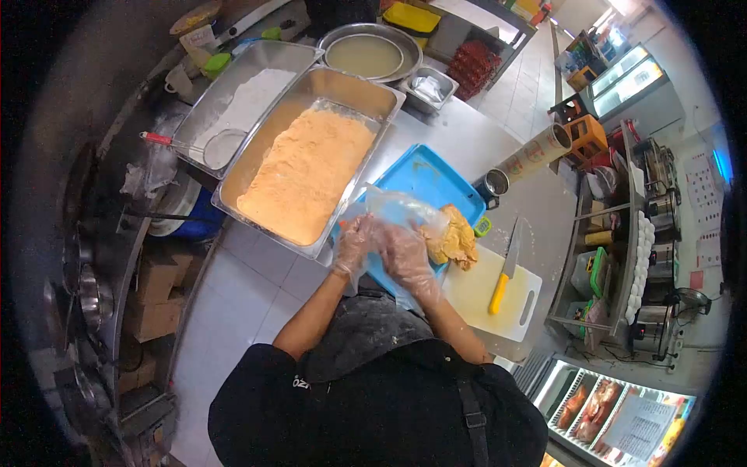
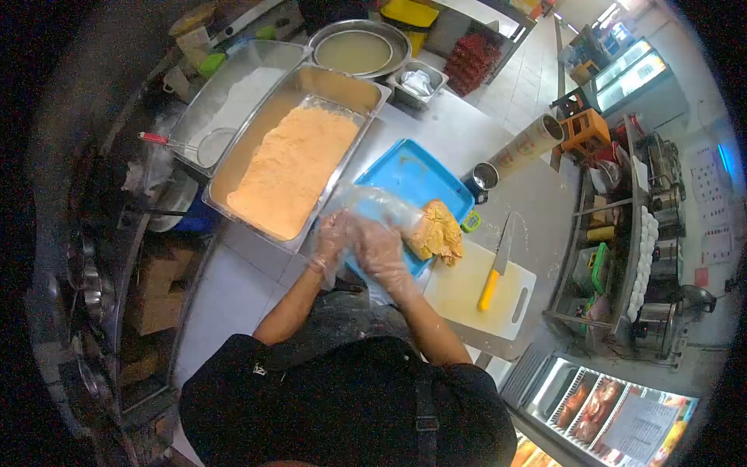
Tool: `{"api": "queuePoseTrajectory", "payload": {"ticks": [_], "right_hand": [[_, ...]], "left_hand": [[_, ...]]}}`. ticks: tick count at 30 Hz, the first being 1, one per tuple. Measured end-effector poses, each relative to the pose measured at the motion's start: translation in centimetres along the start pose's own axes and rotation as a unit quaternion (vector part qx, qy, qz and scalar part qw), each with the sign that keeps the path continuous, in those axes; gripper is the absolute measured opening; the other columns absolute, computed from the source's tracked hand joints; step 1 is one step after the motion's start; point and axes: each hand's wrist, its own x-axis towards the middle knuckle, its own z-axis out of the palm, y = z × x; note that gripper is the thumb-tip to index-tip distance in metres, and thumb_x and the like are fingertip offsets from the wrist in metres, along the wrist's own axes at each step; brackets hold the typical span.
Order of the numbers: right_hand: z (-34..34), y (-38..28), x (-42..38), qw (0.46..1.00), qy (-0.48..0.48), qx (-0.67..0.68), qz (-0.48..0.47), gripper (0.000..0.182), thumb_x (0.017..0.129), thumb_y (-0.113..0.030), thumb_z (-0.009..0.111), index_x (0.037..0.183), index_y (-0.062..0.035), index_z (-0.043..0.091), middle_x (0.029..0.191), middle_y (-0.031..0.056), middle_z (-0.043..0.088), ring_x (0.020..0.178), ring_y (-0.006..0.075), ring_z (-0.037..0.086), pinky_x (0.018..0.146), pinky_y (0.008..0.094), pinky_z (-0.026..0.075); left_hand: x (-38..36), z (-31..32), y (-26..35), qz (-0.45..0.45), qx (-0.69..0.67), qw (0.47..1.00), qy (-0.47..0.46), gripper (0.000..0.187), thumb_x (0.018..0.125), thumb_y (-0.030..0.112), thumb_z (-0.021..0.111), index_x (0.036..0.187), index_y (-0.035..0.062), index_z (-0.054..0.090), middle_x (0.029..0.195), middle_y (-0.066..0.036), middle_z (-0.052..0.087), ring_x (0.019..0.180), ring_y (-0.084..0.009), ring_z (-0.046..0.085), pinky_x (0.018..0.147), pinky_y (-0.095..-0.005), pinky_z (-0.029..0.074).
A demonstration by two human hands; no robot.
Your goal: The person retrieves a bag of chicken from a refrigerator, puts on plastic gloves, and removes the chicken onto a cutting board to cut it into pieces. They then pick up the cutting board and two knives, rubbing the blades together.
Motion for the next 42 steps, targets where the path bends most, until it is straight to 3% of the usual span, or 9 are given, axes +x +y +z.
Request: {"api": "queuePoseTrajectory", "payload": {"ticks": [6,12,15,20,22,26,33,37,42], "right_hand": [[4.0,7.1,-4.6,0.991,-0.114,-0.005,-0.072,0.015,0.076,-0.015,0.057,0.088,-0.0064,0.061,0.079,0.0126,0.061,0.081,0.0317,0.057,0.082,0.0429,0.042],[-1.0,4.7,-1.5,0.939,-0.301,-0.161,0.041,0.022,0.079,-0.028,0.054,0.084,-0.0085,0.064,0.078,0.0123,0.063,0.088,0.0293,0.059,0.093,0.0422,0.039],[-0.3,4.7,-0.9,0.969,-0.228,-0.099,-0.01,0.027,0.08,-0.03,0.055,0.094,-0.008,0.064,0.097,0.0146,0.061,0.099,0.0305,0.056,0.095,0.0408,0.039],[-0.6,3.5,-0.5,0.971,-0.234,-0.015,-0.048,0.033,0.076,-0.021,0.061,0.105,-0.0064,0.062,0.127,0.0192,0.048,0.116,0.0326,0.047,0.093,0.043,0.04],[-1.2,2.4,0.4,0.975,-0.209,0.041,-0.068,0.033,0.073,-0.013,0.063,0.104,-0.0032,0.061,0.127,0.0208,0.048,0.123,0.0332,0.041,0.091,0.0443,0.043],[-1.6,2.8,-0.7,0.966,-0.21,-0.052,-0.14,0.022,0.077,-0.012,0.056,0.093,0.0012,0.063,0.128,0.0174,0.048,0.119,0.0327,0.046,0.092,0.0456,0.042],[-2.5,4.2,-1.1,0.908,-0.37,-0.096,-0.17,0.024,0.08,-0.017,0.054,0.097,-0.0019,0.061,0.093,0.0122,0.061,0.099,0.0302,0.056,0.1,0.044,0.036],[0.2,7.9,-3.1,0.944,-0.246,-0.174,-0.135,0.015,0.081,-0.019,0.054,0.08,-0.0055,0.061,0.068,0.0094,0.058,0.079,0.0275,0.06,0.092,0.0469,0.04],[-0.9,5.2,-0.8,0.946,-0.22,-0.228,-0.064,0.017,0.08,-0.018,0.054,0.089,-0.0058,0.062,0.064,0.0067,0.059,0.07,0.0261,0.062,0.093,0.0507,0.04]], "left_hand": [[-0.3,-0.1,-0.5,-0.109,-0.359,0.927,0.028,0.031,0.096,0.033,0.043,0.089,0.0085,0.061,0.072,-0.003,0.058,0.063,-0.0173,0.056,0.065,-0.031,0.05],[-0.5,-1.2,-3.9,-0.131,-0.679,0.649,-0.317,0.025,0.093,0.022,0.047,0.11,0.0044,0.053,0.094,-0.006,0.058,0.084,-0.0178,0.058,0.063,-0.0321,0.054],[-1.6,-1.7,-0.7,-0.162,-0.331,0.929,-0.034,0.03,0.09,0.018,0.054,0.117,0.0052,0.05,0.097,-0.007,0.058,0.085,-0.0172,0.058,0.063,-0.031,0.053],[-1.0,-3.4,-0.6,-0.05,-0.025,0.992,-0.11,0.054,0.077,0.033,0.073,0.114,0.0028,0.048,0.091,-0.006,0.06,0.071,-0.015,0.06,0.06,-0.03,0.051],[-1.8,-1.6,1.2,0.239,0.21,0.946,0.053,0.042,0.081,0.014,0.066,0.116,-0.0013,0.049,0.097,-0.008,0.059,0.088,-0.0204,0.058,0.073,-0.0347,0.052],[-2.7,-0.8,6.9,-0.078,0.385,0.918,-0.057,0.045,0.078,0.03,0.07,0.108,-0.0009,0.057,0.09,-0.007,0.062,0.091,-0.0192,0.058,0.075,-0.0326,0.048],[0.9,-3.2,-1.3,-0.048,-0.064,0.997,0.015,0.037,0.085,0.031,0.057,0.109,0.0033,0.056,0.089,-0.008,0.062,0.078,-0.0168,0.057,0.067,-0.0305,0.047],[-2.4,-3.0,1.1,0.095,0.226,0.966,-0.077,0.036,0.088,0.029,0.053,0.111,0.0016,0.056,0.097,-0.009,0.062,0.086,-0.0168,0.058,0.071,-0.0301,0.048],[-2.6,-2.3,2.6,-0.116,-0.414,0.878,-0.213,0.037,0.085,0.024,0.062,0.114,0.0037,0.055,0.107,-0.01,0.061,0.091,-0.0217,0.06,0.074,-0.0304,0.051]]}}
